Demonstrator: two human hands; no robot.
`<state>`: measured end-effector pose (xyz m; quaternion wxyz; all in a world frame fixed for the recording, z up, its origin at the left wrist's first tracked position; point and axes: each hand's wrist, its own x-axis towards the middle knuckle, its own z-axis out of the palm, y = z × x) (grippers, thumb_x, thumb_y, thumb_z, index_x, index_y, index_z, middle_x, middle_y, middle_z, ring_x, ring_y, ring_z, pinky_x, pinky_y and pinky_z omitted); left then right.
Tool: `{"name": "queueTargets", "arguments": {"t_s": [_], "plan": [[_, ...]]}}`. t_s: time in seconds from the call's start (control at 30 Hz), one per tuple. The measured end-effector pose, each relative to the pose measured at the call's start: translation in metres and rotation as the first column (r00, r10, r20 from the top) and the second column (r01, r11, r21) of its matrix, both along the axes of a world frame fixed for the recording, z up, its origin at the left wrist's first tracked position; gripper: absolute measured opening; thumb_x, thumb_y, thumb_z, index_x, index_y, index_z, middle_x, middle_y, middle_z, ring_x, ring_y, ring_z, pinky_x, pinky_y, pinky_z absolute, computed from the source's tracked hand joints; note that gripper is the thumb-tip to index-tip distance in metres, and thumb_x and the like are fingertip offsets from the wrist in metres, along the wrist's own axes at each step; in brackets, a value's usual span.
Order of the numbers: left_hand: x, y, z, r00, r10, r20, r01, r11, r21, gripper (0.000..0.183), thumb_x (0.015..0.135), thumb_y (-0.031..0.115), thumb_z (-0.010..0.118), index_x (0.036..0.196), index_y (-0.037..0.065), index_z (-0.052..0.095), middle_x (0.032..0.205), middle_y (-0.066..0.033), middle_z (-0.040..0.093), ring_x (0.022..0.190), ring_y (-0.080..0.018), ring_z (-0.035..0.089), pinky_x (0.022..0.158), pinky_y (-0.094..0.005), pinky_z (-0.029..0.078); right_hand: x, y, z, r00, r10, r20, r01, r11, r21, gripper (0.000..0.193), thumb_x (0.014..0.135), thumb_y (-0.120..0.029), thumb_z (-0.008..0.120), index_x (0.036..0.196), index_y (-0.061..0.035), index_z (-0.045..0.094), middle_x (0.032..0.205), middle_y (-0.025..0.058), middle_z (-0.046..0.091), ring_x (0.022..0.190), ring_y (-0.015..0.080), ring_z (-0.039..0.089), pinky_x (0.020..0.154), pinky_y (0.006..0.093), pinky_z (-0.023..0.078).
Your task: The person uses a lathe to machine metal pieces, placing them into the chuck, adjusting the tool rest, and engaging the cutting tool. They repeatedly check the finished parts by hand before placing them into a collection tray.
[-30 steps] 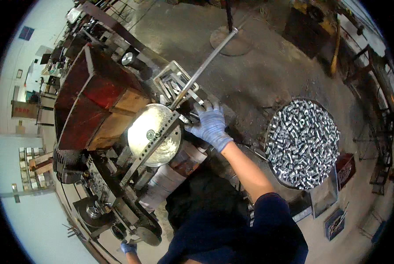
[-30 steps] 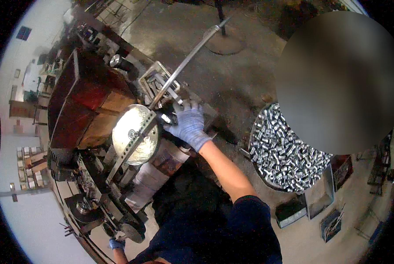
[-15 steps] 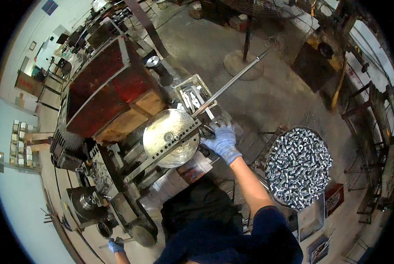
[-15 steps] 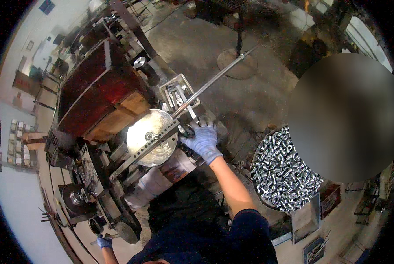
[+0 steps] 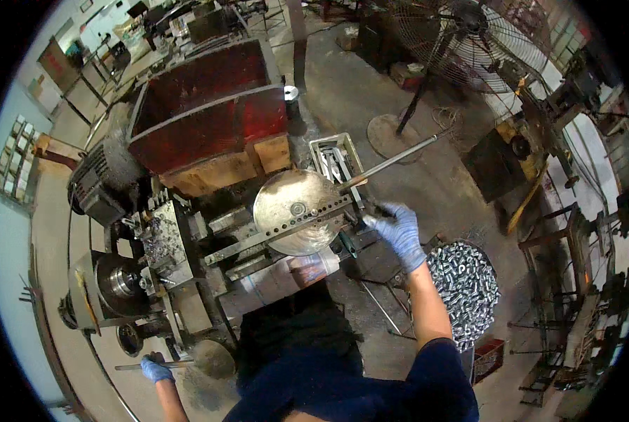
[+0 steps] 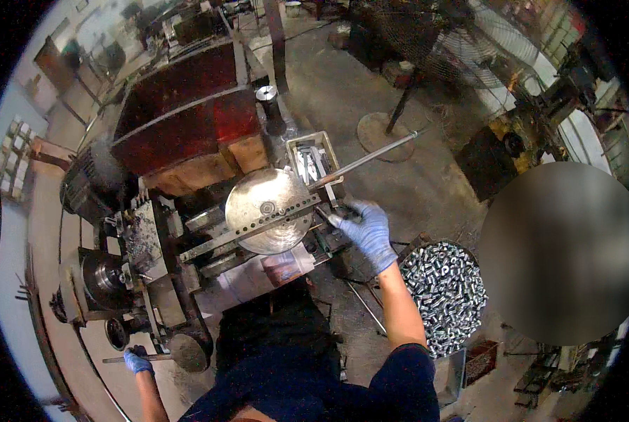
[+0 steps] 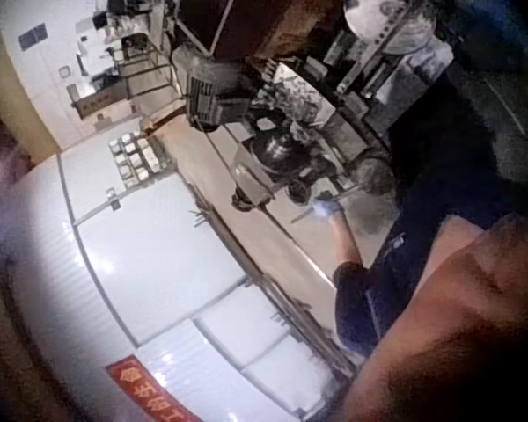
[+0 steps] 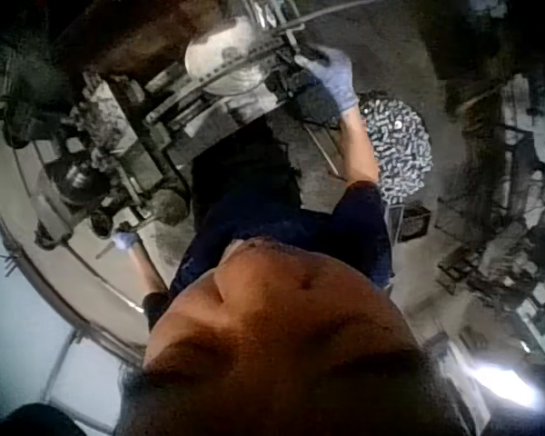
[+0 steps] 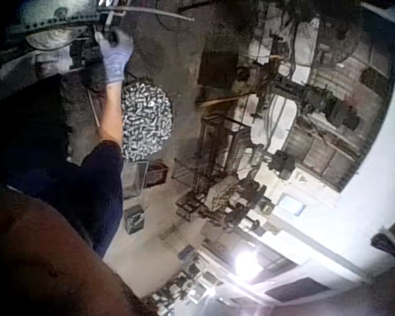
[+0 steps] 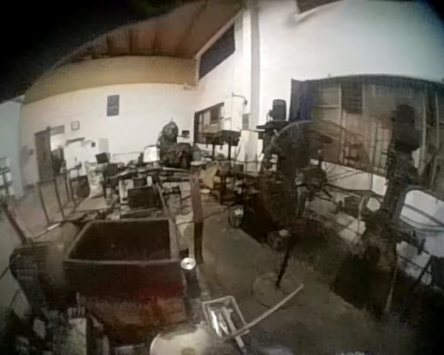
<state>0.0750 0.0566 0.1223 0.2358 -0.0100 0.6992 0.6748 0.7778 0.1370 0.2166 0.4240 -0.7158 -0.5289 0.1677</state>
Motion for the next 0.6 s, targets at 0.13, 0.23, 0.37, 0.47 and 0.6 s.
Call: {"name": "queueTargets", "arguments": {"t_s": [0.13,0.23,0.37,0.47,0.6], "plan": [[-0.044,-0.026,-0.027,0.994,-0.102,0.025,0.102,0.995,-0.021,0.020,0.082,0.023,0.051,0.085,0.004,0.054,0.076,-0.0103,0.059,0.061,-0.0218,0.055,0.060,-0.0325,0.051,0.013,0.047,0.014,0.890,0.145,-0.433,-0.159,0.987,0.002,0.043,0.070,-0.026,0.076,0.098,0.0039,0.063,0.088,0.0095,0.066,0.076,0.0109,0.060,0.069,0.0257,0.049],[-0.023,-0.024,-0.015,0.999,-0.030,-0.026,0.027,0.992,-0.121,0.022,0.082,0.024,0.051,0.088,0.003,0.053,0.079,-0.0118,0.059,0.062,-0.0228,0.056,0.060,-0.0323,0.052,0.016,0.093,0.030,0.949,0.169,-0.265,-0.206,0.971,-0.117,0.042,0.071,-0.025,0.076,0.098,0.0046,0.063,0.086,0.0081,0.066,0.076,0.0110,0.058,0.071,0.0259,0.048],[-0.045,-0.044,-0.008,0.999,-0.034,0.025,0.039,0.969,-0.245,0.018,0.082,0.020,0.050,0.085,0.002,0.053,0.078,-0.0150,0.060,0.059,-0.0242,0.057,0.057,-0.0340,0.053,0.017,0.159,0.025,0.882,0.263,-0.392,-0.342,0.928,-0.146,0.039,0.073,-0.023,0.072,0.099,0.0043,0.063,0.086,0.0070,0.067,0.077,0.0092,0.057,0.071,0.0255,0.048],[-0.050,-0.032,-0.002,0.998,0.053,0.036,-0.040,0.950,-0.310,0.011,0.081,0.015,0.048,0.077,0.006,0.046,0.063,-0.0116,0.054,0.044,-0.0225,0.048,0.046,-0.0312,0.047,0.021,0.198,0.010,0.938,0.288,-0.191,-0.336,0.890,-0.308,0.037,0.073,-0.022,0.071,0.099,0.0044,0.064,0.083,0.0069,0.067,0.076,0.0090,0.057,0.070,0.0262,0.048],[0.008,-0.018,0.014,0.983,0.175,-0.046,-0.179,0.897,-0.404,0.011,0.082,0.015,0.049,0.077,0.005,0.048,0.061,-0.0092,0.053,0.043,-0.0198,0.045,0.043,-0.0301,0.043,0.003,0.236,0.014,0.903,0.299,-0.308,-0.422,0.751,-0.507,0.035,0.074,-0.023,0.071,0.095,0.0032,0.065,0.080,0.0067,0.066,0.074,0.0088,0.056,0.070,0.0256,0.047]]}}
